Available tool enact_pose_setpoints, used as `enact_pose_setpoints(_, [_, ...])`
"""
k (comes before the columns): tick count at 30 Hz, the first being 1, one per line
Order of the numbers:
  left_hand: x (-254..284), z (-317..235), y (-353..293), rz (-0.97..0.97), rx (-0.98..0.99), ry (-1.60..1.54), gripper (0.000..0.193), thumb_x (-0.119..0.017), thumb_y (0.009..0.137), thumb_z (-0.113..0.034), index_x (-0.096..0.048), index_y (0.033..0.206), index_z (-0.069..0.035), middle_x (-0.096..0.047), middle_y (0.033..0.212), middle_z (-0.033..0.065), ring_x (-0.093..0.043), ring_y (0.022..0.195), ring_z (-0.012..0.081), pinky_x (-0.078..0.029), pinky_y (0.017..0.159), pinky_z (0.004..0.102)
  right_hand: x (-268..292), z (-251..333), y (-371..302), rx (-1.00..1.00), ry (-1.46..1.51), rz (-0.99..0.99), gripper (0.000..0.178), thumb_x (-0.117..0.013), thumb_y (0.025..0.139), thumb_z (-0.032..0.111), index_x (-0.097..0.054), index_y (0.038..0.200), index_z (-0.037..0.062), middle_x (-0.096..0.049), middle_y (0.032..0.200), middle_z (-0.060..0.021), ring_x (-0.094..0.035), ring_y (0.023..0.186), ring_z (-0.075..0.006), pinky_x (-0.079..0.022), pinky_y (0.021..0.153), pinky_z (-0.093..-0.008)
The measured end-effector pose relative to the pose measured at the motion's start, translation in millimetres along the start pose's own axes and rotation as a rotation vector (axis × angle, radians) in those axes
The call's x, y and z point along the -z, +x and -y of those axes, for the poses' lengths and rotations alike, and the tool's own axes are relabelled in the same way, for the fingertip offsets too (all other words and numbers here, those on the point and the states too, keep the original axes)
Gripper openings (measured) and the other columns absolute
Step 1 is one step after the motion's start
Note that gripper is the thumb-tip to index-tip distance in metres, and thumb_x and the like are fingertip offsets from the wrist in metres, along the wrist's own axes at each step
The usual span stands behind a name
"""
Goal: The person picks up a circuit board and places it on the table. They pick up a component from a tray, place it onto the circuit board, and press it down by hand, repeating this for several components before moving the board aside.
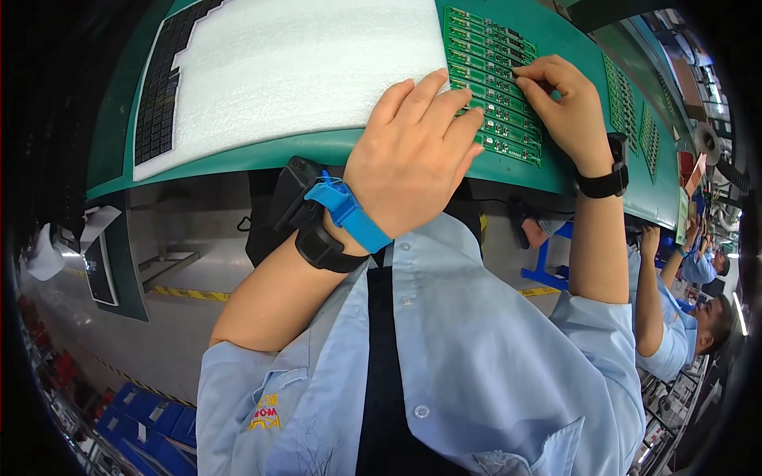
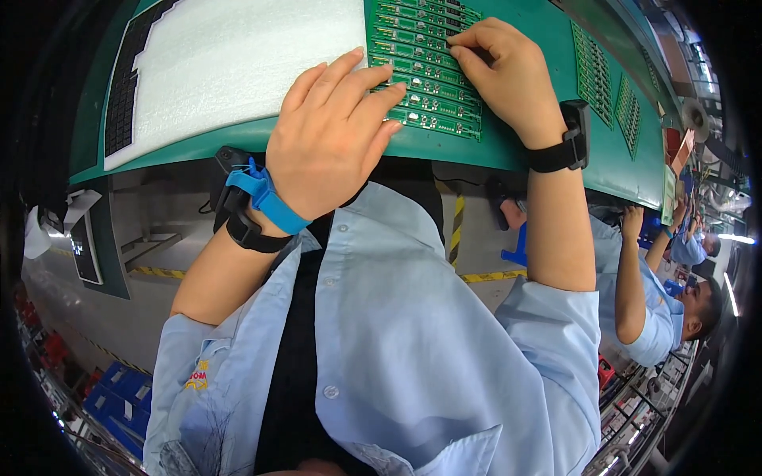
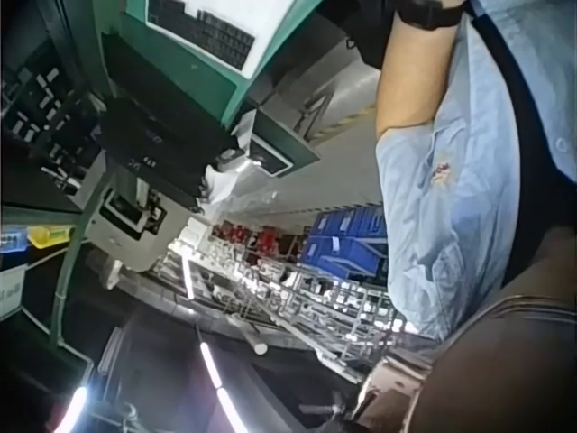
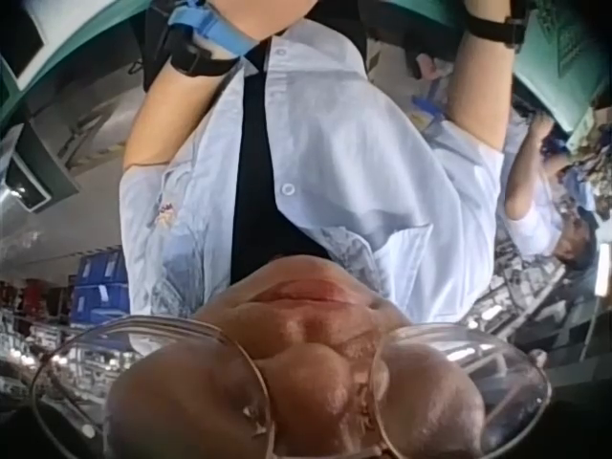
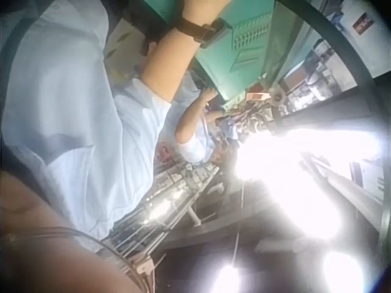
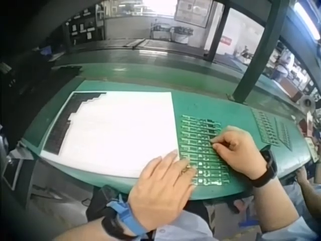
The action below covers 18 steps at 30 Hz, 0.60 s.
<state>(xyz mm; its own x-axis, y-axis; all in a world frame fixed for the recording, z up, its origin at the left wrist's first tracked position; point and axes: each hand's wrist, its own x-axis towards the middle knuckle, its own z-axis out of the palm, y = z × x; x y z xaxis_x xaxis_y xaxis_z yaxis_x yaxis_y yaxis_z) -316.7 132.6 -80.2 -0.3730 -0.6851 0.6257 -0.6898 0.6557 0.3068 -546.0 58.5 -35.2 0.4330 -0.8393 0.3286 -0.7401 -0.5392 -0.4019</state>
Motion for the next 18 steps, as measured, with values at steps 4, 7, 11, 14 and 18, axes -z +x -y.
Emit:
enact_pose_setpoints(4, [-0.9, 2.5, -2.7, -0.008, 0.005, -0.008, 0.034, -0.07, 0.082, -0.02, -0.065, 0.114, -0.011, -0.061, 0.121, 0.0062, -0.053, 0.121, 0.0277, -0.038, 0.103, 0.0426, 3.8, 15.7, -1.3, 0.094, -0.154, 0.064, 0.015, -0.06, 0.089, 0.003, -0.068, 0.102, -0.0007, -0.062, 0.088, -0.0064, -0.059, 0.075, -0.0129, -0.046, 0.066, -0.0245])
enact_pose_setpoints(7, [1.2, 5.8, -2.5, -0.021, 0.001, -0.01, 0.033, -0.069, 0.082, -0.02, -0.065, 0.114, -0.01, -0.06, 0.12, 0.0068, -0.052, 0.121, 0.0284, -0.037, 0.103, 0.0427, 5.1, 19.3, 2.5, 0.1, -0.161, 0.062, 0.016, -0.058, 0.091, 0.003, -0.068, 0.103, -0.0007, -0.062, 0.087, -0.0072, -0.058, 0.074, -0.0143, -0.045, 0.065, -0.0251])
enact_pose_setpoints(11, [4.0, 5.5, -4.5, -0.015, 0.019, -0.032, 0.033, -0.068, 0.082, -0.019, -0.064, 0.113, -0.009, -0.06, 0.12, 0.0077, -0.051, 0.122, 0.029, -0.037, 0.104, 0.0431, 10.8, 39.8, 26.3, 0.126, -0.161, -0.055, 0.017, -0.058, 0.091, 0.004, -0.067, 0.105, -0.0007, -0.061, 0.086, -0.0079, -0.058, 0.074, -0.0159, -0.045, 0.064, -0.0256])
enact_pose_setpoints(14, [1.9, 6.6, -7.1, -0.062, 0.022, -0.046, 0.033, -0.068, 0.082, -0.02, -0.064, 0.112, -0.007, -0.059, 0.118, 0.0094, -0.051, 0.121, 0.0301, -0.037, 0.103, 0.0432, 7.1, 65.9, 67.2, 0.177, -0.107, -0.049, 0.017, -0.059, 0.091, 0.006, -0.067, 0.105, -0.0008, -0.061, 0.087, -0.0081, -0.058, 0.074, -0.0163, -0.045, 0.064, -0.0256])
enact_pose_setpoints(18, [-1.1, 7.8, -5.9, -0.089, 0.012, -0.103, 0.033, -0.067, 0.081, -0.021, -0.064, 0.11, -0.005, -0.059, 0.115, 0.0107, -0.05, 0.12, 0.0304, -0.037, 0.102, 0.0429, -39.0, 100.0, 139.4, 0.418, -0.035, 0.089, 0.017, -0.063, 0.092, 0.011, -0.067, 0.104, 0.0, -0.064, 0.087, -0.0061, -0.058, 0.074, -0.0122, -0.045, 0.065, -0.024])
